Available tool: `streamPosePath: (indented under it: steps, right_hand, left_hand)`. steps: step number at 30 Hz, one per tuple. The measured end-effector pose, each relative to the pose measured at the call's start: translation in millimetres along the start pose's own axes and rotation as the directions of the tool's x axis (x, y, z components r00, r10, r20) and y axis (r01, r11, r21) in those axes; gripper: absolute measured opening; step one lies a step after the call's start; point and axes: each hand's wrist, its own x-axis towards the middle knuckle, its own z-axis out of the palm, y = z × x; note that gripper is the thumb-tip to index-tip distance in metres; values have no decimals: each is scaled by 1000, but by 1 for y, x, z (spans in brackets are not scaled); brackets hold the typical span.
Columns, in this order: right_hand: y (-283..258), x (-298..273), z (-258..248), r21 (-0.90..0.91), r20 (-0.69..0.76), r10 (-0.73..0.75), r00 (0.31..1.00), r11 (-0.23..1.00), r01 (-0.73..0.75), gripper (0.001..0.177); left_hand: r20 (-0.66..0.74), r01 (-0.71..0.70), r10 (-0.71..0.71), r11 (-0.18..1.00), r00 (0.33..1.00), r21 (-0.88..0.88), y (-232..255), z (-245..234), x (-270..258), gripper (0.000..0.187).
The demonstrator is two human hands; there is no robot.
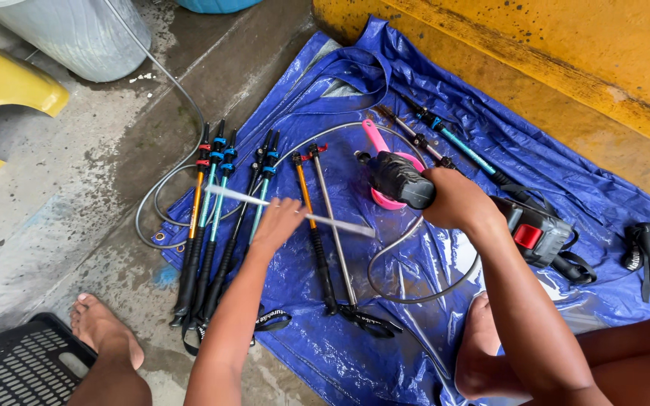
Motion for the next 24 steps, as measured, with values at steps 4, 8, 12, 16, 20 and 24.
streamPosePath:
  steps: [4, 8, 12, 16, 20, 24]
  right_hand:
    - [15, 8, 14, 14, 1, 3, 1000, 1000, -3, 54]
    - [-3, 7, 22, 16, 9, -90, 996, 996, 90, 54]
    - [-27, -8, 20, 86, -2, -146, 989, 986, 145, 59]
    - [-35, -22, 16, 61, 61, -156, 986, 986, 152, 54]
    - [-43, -31, 17, -30, 130, -156, 979, 986, 161, 48]
    - [-36, -25, 33, -75, 163, -132, 978, 987, 145, 42]
  left_hand:
    - [87, 274, -266, 957, 960, -94, -20, -8, -7, 23]
    - [404, 629, -484, 634, 776, -449, 5, -13, 11, 29]
    - [437, 669, -591, 250, 678, -700, 34, 117, 40, 29]
    - [642, 370, -597, -525, 481, -766, 67, 124, 70, 30]
    - [661, 463, -629, -481, 410, -745, 87, 135, 89, 40]
    - [624, 558, -671, -362, 400, -747, 105, 143, 89, 51]
